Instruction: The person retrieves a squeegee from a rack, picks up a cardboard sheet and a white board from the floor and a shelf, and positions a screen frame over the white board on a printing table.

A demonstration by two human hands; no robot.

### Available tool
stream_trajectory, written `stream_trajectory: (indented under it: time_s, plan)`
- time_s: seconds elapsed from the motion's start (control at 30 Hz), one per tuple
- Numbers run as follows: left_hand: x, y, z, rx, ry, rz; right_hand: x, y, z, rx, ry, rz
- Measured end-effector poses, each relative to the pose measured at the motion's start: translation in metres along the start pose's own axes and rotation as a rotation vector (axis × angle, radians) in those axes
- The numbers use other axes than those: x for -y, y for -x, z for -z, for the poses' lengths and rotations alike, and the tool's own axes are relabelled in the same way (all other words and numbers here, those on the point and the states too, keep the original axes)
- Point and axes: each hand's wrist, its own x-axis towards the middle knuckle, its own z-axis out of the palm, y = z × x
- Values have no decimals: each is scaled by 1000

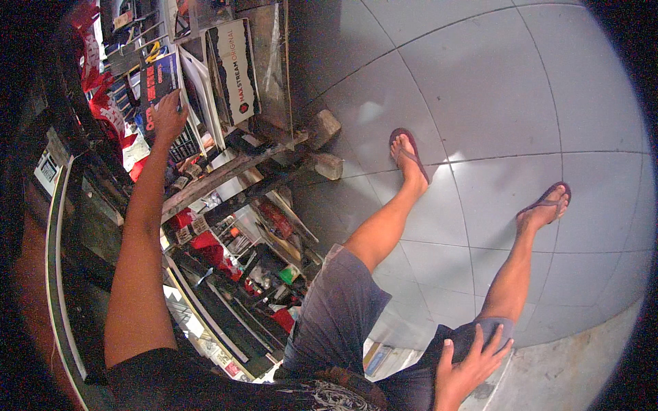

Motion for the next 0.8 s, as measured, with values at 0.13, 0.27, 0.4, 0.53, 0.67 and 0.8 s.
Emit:
stream_trajectory:
  time_s: [0.13, 0.27, 0.4, 0.53, 0.67, 0.8]
  plan:
    - [5, 5, -2, -57, 37, -28, 2, 0, 0, -14, 6, -4]
    - [12, 9, -7, -86, 34, -59, 0, 1, -2, -29, 0, 14]
    - [9, 6, -4, -47, 76, -57, 0, 1, -3, -24, 13, 7]
    - [1, 3, -3, -155, 103, -114, -2, 3, -6, -38, 14, 17]
    - [-17, -7, 3, -68, 79, -185, -1, 4, -7, -48, 22, 15]
    - [-38, -14, -3, -16, 162, -246, -1, 3, -8, -54, 30, 30]
